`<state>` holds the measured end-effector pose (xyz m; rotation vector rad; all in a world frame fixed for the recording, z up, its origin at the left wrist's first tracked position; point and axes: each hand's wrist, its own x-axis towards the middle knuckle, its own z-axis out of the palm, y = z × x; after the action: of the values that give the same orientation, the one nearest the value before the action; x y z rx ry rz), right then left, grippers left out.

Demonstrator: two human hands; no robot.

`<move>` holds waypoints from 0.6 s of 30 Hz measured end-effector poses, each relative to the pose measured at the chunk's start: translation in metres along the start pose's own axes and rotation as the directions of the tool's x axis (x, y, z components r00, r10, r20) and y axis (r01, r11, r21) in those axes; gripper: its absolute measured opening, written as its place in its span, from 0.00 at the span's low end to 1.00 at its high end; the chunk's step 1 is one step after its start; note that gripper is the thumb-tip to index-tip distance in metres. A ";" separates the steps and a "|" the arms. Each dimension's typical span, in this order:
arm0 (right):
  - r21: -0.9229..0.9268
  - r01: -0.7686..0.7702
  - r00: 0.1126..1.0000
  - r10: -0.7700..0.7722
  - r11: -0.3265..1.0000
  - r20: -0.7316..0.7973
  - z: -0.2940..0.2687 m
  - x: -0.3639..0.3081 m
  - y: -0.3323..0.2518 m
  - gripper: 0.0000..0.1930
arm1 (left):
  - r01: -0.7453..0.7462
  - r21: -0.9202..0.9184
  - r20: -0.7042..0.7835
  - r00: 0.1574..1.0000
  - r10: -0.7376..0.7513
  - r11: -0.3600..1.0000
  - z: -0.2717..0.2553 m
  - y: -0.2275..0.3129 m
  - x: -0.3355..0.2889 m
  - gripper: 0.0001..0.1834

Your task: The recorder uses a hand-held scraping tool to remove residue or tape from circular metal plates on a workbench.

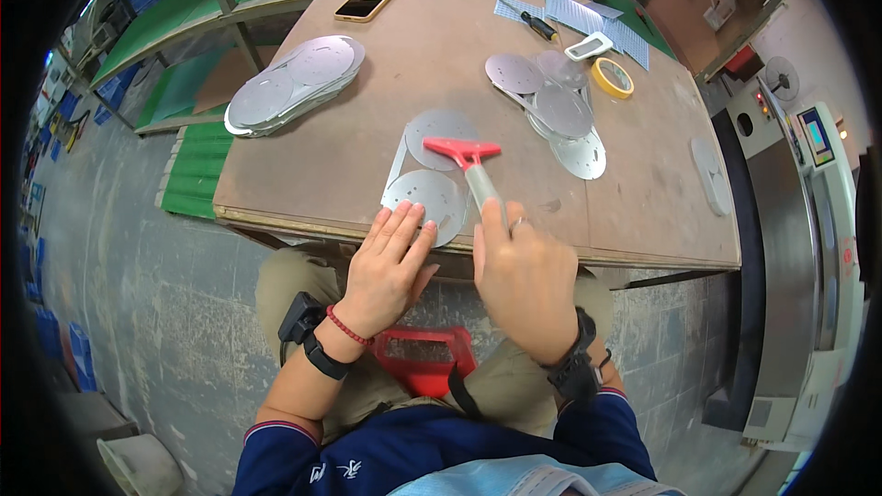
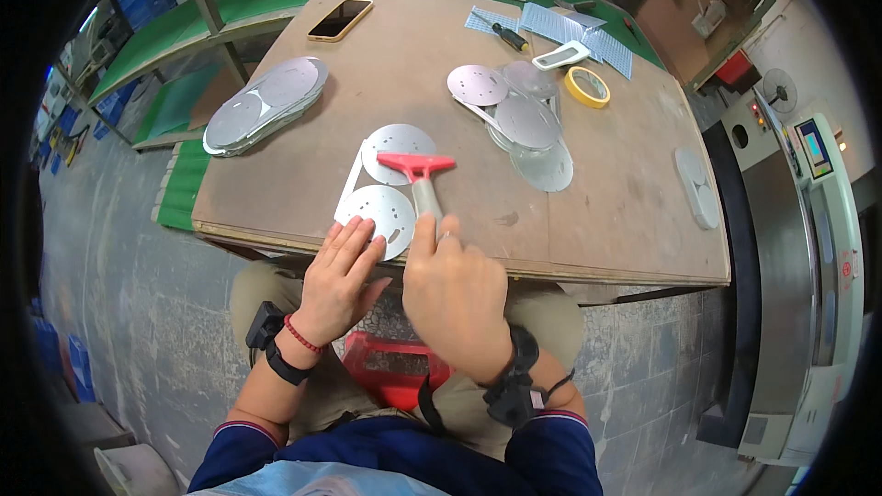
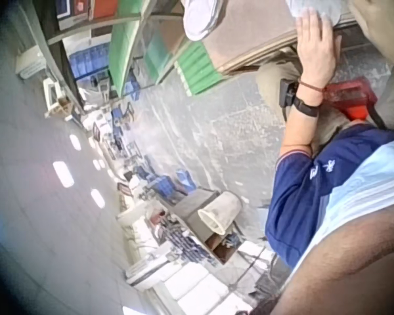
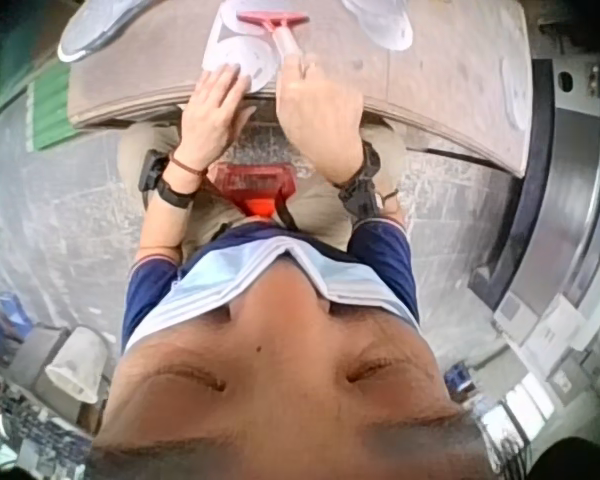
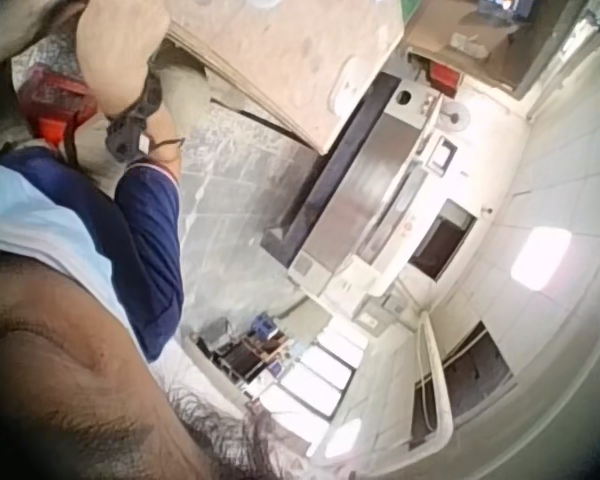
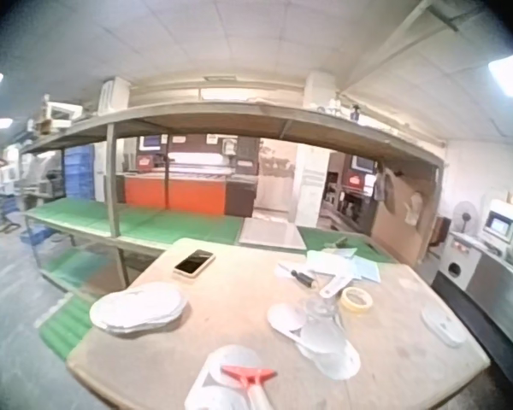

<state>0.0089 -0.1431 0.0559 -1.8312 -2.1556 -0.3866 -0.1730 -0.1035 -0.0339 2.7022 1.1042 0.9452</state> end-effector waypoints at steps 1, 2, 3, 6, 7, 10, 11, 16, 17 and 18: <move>0.013 -0.032 0.999 0.032 0.999 0.029 0.002 0.006 0.003 0.23 | -0.005 -0.002 0.002 1.000 0.005 1.000 0.000 0.000 -0.001 0.34; 0.013 -0.037 0.999 0.037 0.999 0.028 0.007 0.010 0.006 0.23 | -0.002 -0.002 0.004 1.000 0.002 1.000 0.001 0.000 -0.002 0.33; -0.010 -0.081 0.997 0.081 0.997 0.013 0.013 0.015 0.009 0.18 | -0.002 -0.002 0.004 1.000 0.002 1.000 0.003 0.000 -0.001 0.33; -0.046 -0.111 0.993 0.110 0.993 -0.033 0.018 0.014 0.009 0.15 | -0.015 -0.010 0.010 1.000 0.015 1.000 0.005 -0.001 0.000 0.33; -0.060 -0.093 0.994 0.090 0.994 -0.057 0.019 0.011 0.007 0.15 | -0.013 -0.009 0.010 1.000 0.013 1.000 0.004 -0.002 0.000 0.33; -0.052 -0.019 0.999 0.017 0.998 -0.038 0.008 0.006 -0.001 0.18 | -0.006 -0.018 0.015 1.000 0.006 1.000 0.003 -0.001 -0.001 0.33; -0.051 -0.019 0.999 0.017 0.999 -0.035 0.011 0.010 0.003 0.18 | -0.004 -0.009 0.006 1.000 0.005 1.000 0.003 -0.001 -0.001 0.34; -0.041 -0.063 0.998 0.063 0.997 -0.006 0.023 0.032 0.017 0.15 | -0.006 -0.005 0.006 1.000 0.006 1.000 0.003 -0.001 0.000 0.34; -0.040 -0.065 0.998 0.065 0.997 -0.009 0.022 0.030 0.014 0.15 | -0.011 -0.008 0.010 1.000 0.011 1.000 0.004 -0.001 0.001 0.34; -0.046 -0.082 0.996 0.081 0.996 -0.023 0.019 0.023 0.008 0.12 | -0.010 -0.012 0.014 1.000 0.010 1.000 0.004 -0.001 -0.001 0.34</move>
<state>0.0125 -0.1137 0.0475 -1.9242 -2.0670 -0.4402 -0.1712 -0.1027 -0.0379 2.7034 1.0796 0.9300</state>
